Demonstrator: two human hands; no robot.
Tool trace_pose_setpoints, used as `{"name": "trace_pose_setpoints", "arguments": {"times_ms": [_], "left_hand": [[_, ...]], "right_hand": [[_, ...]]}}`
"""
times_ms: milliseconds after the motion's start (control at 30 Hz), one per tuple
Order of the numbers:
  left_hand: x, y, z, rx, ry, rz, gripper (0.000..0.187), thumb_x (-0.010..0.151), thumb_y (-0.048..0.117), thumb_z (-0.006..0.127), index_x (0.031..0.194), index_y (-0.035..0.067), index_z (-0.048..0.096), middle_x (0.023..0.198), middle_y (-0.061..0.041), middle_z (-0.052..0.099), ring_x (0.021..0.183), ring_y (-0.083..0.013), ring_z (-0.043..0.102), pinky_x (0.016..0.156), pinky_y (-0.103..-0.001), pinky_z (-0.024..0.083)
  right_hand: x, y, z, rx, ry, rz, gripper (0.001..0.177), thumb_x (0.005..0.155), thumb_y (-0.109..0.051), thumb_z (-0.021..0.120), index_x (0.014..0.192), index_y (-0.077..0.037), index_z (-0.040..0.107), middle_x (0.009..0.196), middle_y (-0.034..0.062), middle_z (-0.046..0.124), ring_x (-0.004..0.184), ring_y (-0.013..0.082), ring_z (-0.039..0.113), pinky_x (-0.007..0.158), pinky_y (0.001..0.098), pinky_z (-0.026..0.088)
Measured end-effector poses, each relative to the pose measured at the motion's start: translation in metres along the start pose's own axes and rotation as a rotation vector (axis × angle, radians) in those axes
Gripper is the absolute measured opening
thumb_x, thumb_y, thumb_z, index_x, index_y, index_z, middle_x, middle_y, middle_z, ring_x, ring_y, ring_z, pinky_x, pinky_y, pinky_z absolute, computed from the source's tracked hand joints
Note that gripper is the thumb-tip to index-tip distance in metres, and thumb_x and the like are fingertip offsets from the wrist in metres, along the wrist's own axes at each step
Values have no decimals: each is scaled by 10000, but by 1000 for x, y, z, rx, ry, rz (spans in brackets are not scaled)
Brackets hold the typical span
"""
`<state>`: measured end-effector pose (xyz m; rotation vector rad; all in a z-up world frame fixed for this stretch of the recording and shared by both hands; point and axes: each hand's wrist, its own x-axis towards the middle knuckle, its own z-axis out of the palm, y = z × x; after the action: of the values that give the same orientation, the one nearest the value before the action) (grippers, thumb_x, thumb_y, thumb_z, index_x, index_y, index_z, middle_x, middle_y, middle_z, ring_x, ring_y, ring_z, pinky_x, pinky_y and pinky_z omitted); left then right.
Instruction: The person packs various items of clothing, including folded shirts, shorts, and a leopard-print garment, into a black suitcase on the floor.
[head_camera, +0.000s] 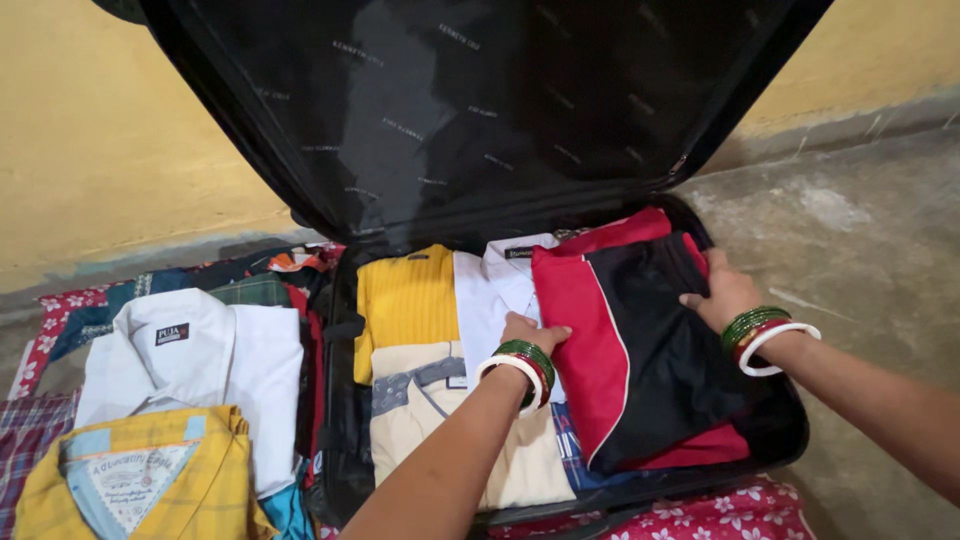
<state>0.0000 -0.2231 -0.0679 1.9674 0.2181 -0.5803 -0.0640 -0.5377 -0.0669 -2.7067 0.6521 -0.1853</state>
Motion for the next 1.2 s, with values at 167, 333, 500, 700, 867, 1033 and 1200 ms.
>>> {"name": "trace_pose_setpoints", "arguments": {"times_ms": [167,333,500,700,867,1033,1200], "left_hand": [[-6,-7,14,-192,-125,-64,765,690,219,907,1250,-66,471,1111,-240,673,974,-306,720,878,-376,597],[-6,-7,21,-287,-185,-89,725,677,168,892,1224,-100,498,1101,-257,703,929,-320,741,819,-419,623],[-10,-3,29,-162,-223,-87,626,707,187,888,1177,-109,601,1094,-275,747,899,-318,752,797,-412,602],[-35,24,30,-19,-77,508,540,733,168,836,1223,25,659,1132,-211,713,1062,-342,689,900,-410,542],[-45,48,1,-93,37,703,554,726,221,741,1247,47,676,1087,-207,767,1013,-348,742,936,-400,566],[-46,81,-103,423,-406,831,711,607,336,849,1242,93,641,1015,-171,753,910,-308,732,861,-364,549],[-49,135,-206,587,-608,619,537,677,271,819,1175,82,753,976,-77,807,868,-180,740,835,-316,573]], "right_hand": [[-16,-33,-27,-81,-20,-38,879,761,-240,835,1495,-85,376,1057,329,702,1062,508,654,942,542,517],[-52,-99,-72,-402,30,-87,977,738,-178,801,1584,-205,314,1317,231,569,1238,421,563,946,523,520],[-56,-160,-79,-122,114,-508,798,636,5,690,1382,-250,560,1535,169,458,1376,410,452,1074,557,450],[-43,-231,-83,-652,-407,-982,653,597,-190,850,1212,-343,690,1692,22,257,1538,302,157,1134,652,258],[8,-249,-111,-803,-488,-829,453,703,-249,806,1151,-254,738,1453,21,560,1467,200,377,1059,657,331],[17,-271,-186,-810,-549,-634,423,717,-253,799,1140,-270,804,1038,34,826,1088,235,748,1104,505,453],[9,-300,-233,-432,-718,-369,455,748,-256,913,1174,-166,780,922,111,851,806,254,819,717,393,648]]}}
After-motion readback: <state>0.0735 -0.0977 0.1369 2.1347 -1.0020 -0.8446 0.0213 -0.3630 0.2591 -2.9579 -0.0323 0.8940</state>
